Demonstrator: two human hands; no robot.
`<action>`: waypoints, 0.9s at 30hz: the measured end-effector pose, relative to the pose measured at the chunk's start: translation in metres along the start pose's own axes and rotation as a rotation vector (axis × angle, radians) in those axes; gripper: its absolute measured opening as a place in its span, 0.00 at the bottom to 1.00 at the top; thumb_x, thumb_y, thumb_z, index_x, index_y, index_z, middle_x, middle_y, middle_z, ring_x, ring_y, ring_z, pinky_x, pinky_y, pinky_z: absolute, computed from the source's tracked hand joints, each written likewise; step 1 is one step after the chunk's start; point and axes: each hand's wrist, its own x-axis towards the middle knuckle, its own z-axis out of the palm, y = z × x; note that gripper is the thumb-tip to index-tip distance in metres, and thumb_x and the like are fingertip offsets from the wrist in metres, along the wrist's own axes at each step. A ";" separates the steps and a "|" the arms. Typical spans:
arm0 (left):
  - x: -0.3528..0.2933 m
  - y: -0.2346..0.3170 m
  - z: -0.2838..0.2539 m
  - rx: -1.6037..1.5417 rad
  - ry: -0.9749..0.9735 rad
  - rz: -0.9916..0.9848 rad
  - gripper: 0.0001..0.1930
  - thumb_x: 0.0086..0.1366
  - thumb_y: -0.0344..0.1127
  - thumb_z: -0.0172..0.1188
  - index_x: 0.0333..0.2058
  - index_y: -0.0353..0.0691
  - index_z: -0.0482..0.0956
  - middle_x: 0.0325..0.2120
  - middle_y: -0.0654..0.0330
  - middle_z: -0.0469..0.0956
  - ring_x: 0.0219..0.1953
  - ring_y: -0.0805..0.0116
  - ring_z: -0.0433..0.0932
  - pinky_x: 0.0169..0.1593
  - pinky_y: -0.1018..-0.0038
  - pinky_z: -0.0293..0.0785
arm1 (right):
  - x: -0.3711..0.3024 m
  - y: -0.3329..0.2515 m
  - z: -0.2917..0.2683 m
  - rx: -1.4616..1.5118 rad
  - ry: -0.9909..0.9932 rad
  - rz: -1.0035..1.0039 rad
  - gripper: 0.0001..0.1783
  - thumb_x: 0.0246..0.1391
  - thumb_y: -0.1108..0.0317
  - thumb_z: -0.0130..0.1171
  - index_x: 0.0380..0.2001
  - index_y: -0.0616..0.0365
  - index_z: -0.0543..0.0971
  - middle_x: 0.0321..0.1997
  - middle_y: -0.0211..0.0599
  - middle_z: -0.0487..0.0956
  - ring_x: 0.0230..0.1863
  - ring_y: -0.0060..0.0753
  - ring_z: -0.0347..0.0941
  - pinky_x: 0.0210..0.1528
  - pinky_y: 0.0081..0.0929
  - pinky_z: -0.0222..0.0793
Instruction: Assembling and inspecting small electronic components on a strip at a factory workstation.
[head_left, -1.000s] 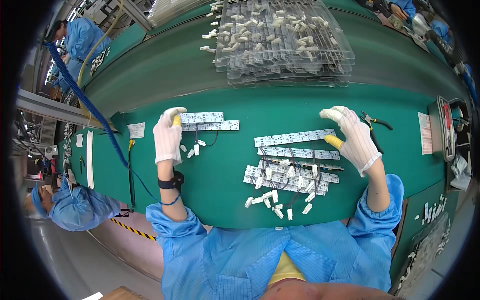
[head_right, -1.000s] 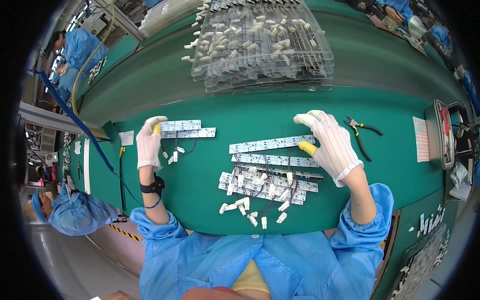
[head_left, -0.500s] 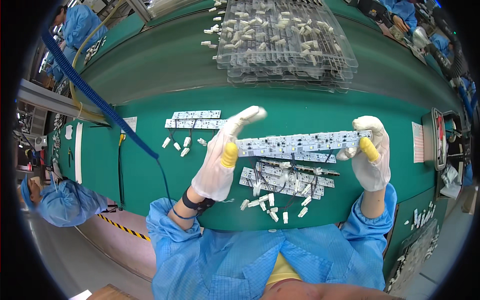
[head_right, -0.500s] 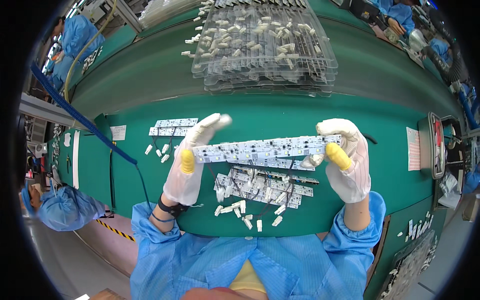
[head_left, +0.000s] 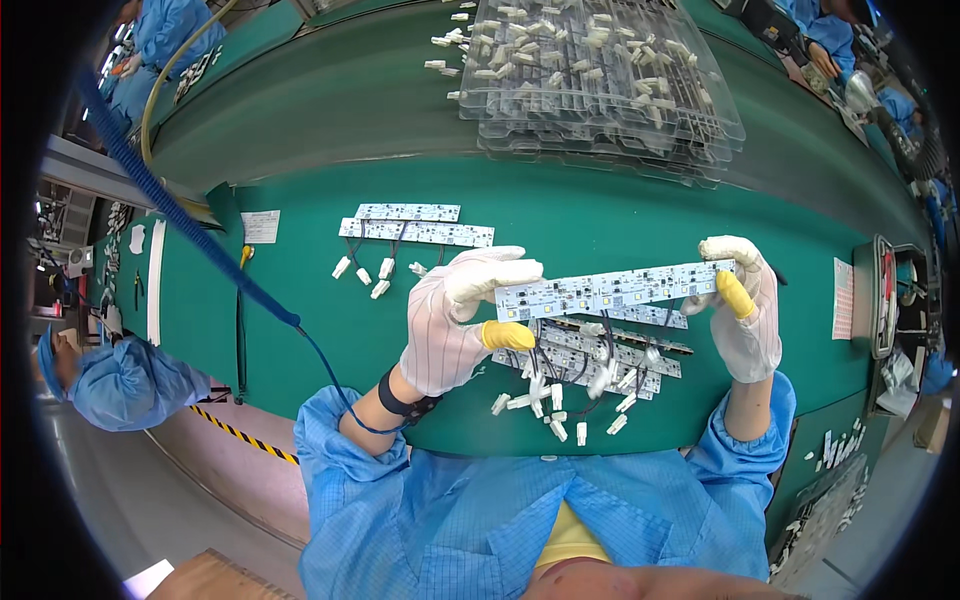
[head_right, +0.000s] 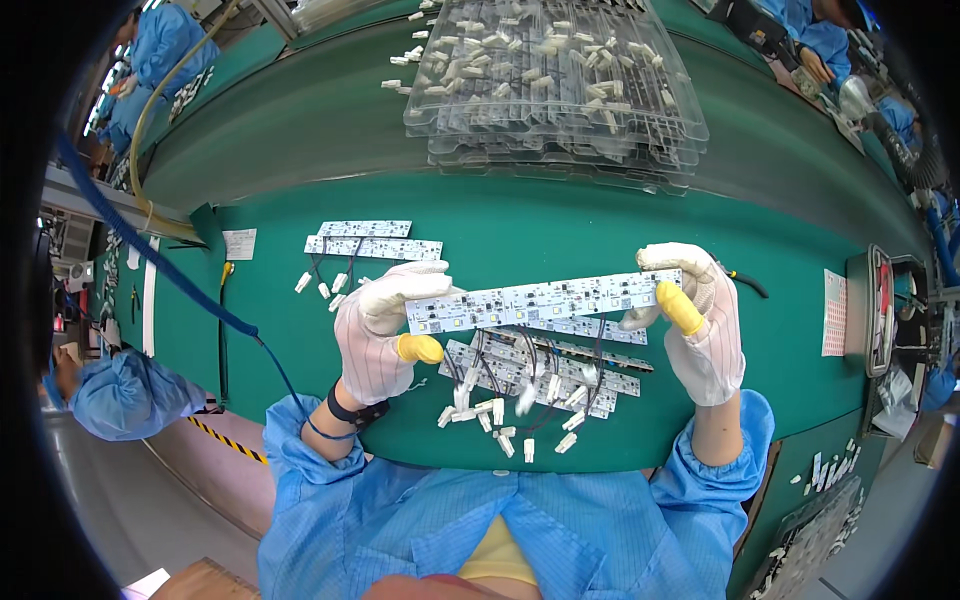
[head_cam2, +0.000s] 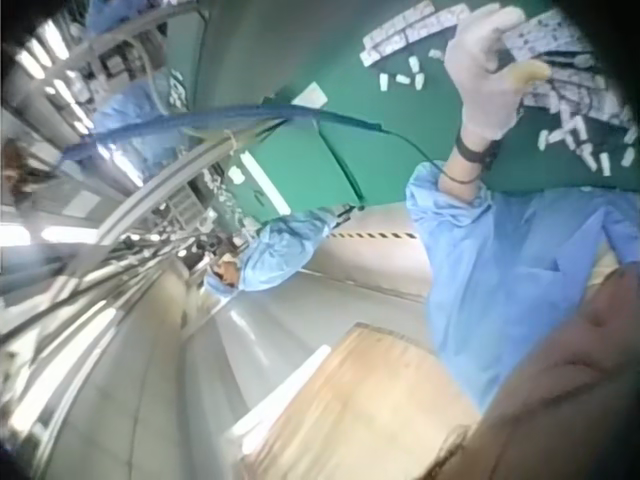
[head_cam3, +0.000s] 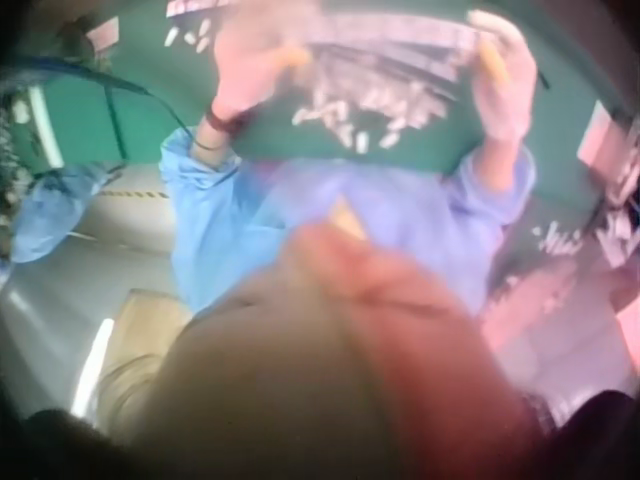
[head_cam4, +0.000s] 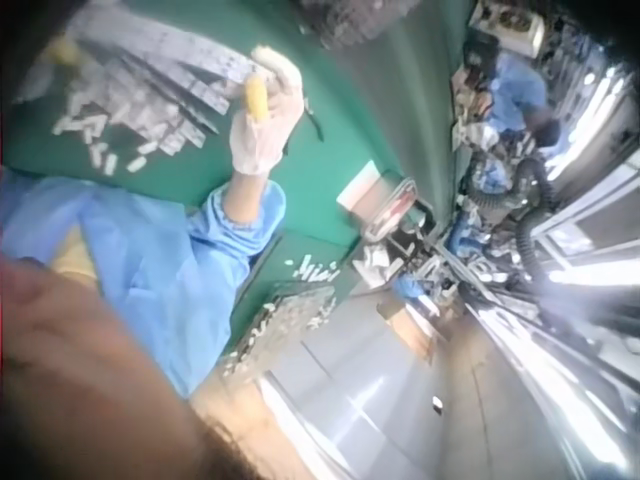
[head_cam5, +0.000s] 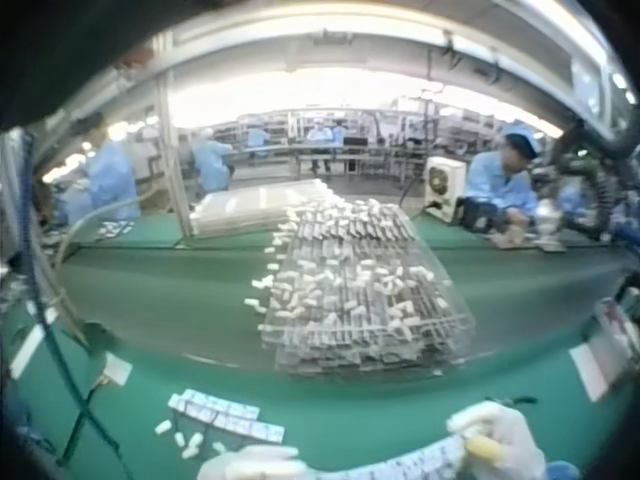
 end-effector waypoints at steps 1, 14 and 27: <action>-0.001 0.000 0.001 0.001 0.002 0.000 0.25 0.46 0.44 0.69 0.42 0.38 0.77 0.37 0.56 0.80 0.46 0.60 0.77 0.47 0.70 0.72 | 0.000 0.000 0.001 -0.011 0.032 -0.024 0.17 0.53 0.66 0.57 0.44 0.64 0.72 0.31 0.36 0.77 0.27 0.28 0.77 0.32 0.25 0.75; -0.002 0.007 0.002 -0.155 0.122 -0.128 0.23 0.47 0.40 0.70 0.40 0.35 0.78 0.37 0.53 0.80 0.41 0.61 0.79 0.43 0.72 0.74 | -0.004 -0.008 0.001 0.059 -0.055 0.009 0.18 0.54 0.65 0.56 0.44 0.65 0.71 0.27 0.40 0.77 0.27 0.30 0.78 0.31 0.24 0.75; 0.002 0.008 0.001 0.070 0.244 -0.028 0.17 0.49 0.35 0.66 0.37 0.32 0.80 0.33 0.53 0.81 0.39 0.59 0.79 0.45 0.69 0.72 | -0.010 -0.015 0.000 0.082 -0.088 0.020 0.17 0.53 0.69 0.56 0.44 0.69 0.72 0.33 0.46 0.78 0.28 0.31 0.77 0.30 0.25 0.77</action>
